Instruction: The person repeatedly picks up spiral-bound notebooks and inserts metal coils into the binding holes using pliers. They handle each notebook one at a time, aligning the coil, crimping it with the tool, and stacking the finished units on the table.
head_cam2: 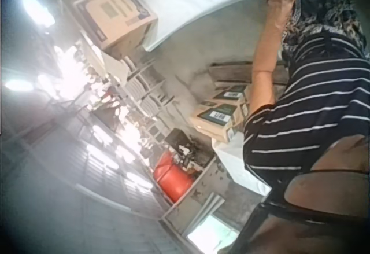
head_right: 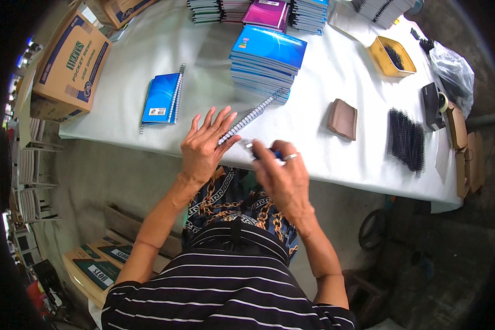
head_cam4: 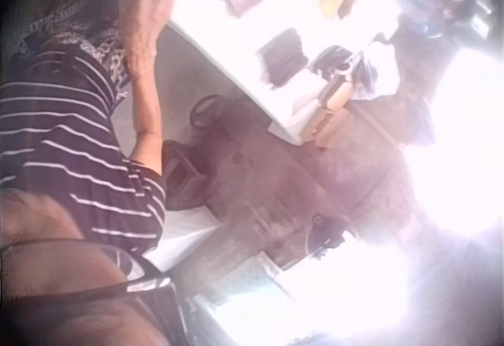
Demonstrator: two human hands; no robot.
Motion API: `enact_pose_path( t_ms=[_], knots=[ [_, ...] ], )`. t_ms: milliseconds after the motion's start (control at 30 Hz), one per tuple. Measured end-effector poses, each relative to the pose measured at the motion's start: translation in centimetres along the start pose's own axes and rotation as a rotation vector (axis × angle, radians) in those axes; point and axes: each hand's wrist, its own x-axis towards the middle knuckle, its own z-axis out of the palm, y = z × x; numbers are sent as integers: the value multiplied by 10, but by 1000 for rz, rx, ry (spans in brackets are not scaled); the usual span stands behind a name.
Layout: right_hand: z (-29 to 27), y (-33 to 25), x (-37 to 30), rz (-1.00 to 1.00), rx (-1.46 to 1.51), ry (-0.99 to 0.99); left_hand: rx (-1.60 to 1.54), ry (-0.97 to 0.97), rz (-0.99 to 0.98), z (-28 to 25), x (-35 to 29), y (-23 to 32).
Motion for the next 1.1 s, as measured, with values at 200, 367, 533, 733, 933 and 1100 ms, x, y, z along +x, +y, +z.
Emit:
enact_pose_path(
  t_ms=[200, 367, 533, 733, 933, 1100],
  knots=[
    [7, -15, 5, -139, -51, 37, 35, 6, 10, -11, 9, 15],
    [-3, -12, 13, 234, 530, -312, 100, 52, 44, -11, 9, 13],
    [-19, -11, 39, 183, 589, -501, 170, 44, 50, -33, 8, 4],
    [-9, 35, 38, 199, 36, -243, 511, 212, -53, -61, 26, -86],
    [17, 57, 44, 33, -98, 11, -376, 202, -250, -69, 26, -157],
    [76, -15, 123, -94, 841, -71, -1477, 74, -118, -70, 47, -166]
  ],
)
